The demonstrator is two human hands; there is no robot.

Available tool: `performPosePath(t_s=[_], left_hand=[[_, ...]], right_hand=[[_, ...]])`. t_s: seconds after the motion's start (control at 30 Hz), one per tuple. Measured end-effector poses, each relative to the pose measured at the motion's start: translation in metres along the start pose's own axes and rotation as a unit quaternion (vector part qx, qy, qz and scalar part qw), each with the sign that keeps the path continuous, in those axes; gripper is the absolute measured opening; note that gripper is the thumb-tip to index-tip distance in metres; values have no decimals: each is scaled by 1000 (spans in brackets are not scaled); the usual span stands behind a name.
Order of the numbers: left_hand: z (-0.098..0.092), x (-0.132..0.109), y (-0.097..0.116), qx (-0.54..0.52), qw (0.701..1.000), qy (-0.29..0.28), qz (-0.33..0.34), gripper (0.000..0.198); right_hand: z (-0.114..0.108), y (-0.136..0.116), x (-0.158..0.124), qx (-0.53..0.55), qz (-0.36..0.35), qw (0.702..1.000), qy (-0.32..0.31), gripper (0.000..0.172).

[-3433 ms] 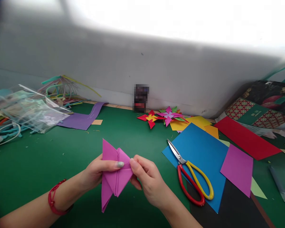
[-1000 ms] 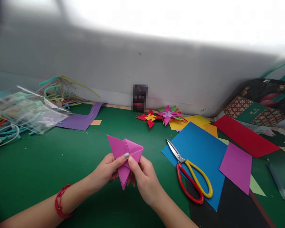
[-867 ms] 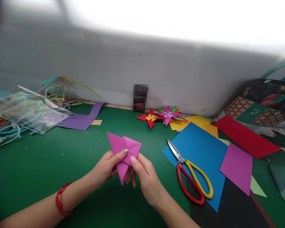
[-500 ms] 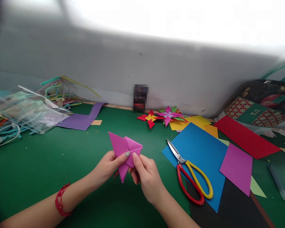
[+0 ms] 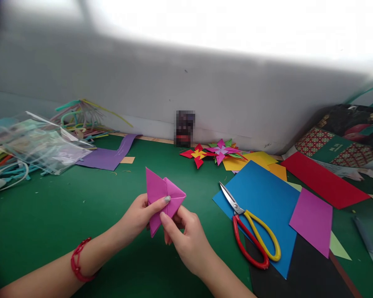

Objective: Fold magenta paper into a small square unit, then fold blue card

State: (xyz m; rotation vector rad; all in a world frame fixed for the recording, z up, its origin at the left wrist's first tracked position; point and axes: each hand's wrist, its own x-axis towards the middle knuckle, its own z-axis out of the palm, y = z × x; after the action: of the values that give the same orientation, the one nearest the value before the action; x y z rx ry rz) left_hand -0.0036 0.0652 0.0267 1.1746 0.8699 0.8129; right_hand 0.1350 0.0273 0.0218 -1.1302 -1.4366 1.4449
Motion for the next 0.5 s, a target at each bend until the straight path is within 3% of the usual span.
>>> performPosePath(t_s=[0.33, 0.5], left_hand=[[-7, 4, 2, 27, 999, 2, -26, 29], [-9, 4, 8, 13, 998, 47, -37, 30]], right_hand=[[-6, -1, 5, 62, 16, 997, -39, 29], [-9, -4, 4, 75, 32, 995, -52, 26]])
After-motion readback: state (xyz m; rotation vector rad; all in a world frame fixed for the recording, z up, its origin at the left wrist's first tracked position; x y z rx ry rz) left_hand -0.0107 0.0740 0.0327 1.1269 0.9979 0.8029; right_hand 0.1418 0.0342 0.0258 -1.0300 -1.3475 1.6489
